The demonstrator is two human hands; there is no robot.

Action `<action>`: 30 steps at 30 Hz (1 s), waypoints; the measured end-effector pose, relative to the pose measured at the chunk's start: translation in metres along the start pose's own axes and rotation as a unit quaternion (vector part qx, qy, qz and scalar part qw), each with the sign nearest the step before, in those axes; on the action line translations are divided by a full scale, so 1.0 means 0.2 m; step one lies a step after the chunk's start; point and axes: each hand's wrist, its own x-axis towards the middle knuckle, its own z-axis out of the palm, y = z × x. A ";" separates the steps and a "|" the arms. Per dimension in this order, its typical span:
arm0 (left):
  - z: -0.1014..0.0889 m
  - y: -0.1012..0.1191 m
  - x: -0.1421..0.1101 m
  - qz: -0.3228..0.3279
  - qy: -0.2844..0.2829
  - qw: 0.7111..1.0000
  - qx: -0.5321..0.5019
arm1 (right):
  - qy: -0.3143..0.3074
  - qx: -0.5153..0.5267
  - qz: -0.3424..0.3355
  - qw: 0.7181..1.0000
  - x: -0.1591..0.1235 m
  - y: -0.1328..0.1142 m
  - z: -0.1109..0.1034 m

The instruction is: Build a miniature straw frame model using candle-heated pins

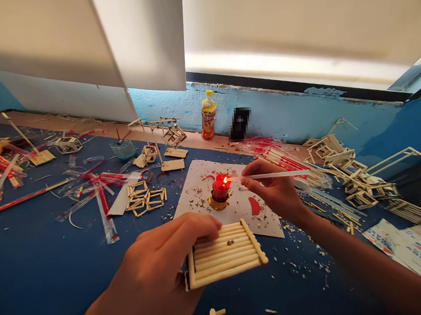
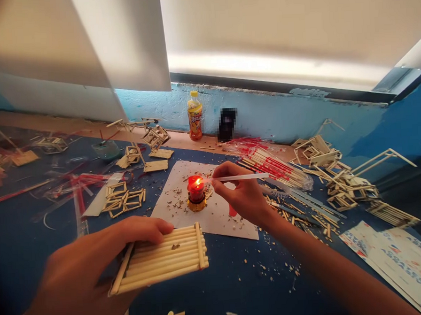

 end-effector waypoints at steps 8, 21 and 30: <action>0.02 0.00 -0.07 0.013 0.014 1.000 0.001 | -0.001 -0.001 -0.001 1.000 -0.01 0.00 0.01; 0.00 0.02 -0.10 0.039 0.024 0.999 0.020 | 0.001 -0.005 -0.008 1.000 -0.02 0.01 0.00; -0.02 0.05 -0.15 0.022 0.030 0.996 0.083 | 0.008 -0.012 -0.009 1.000 -0.02 0.00 0.00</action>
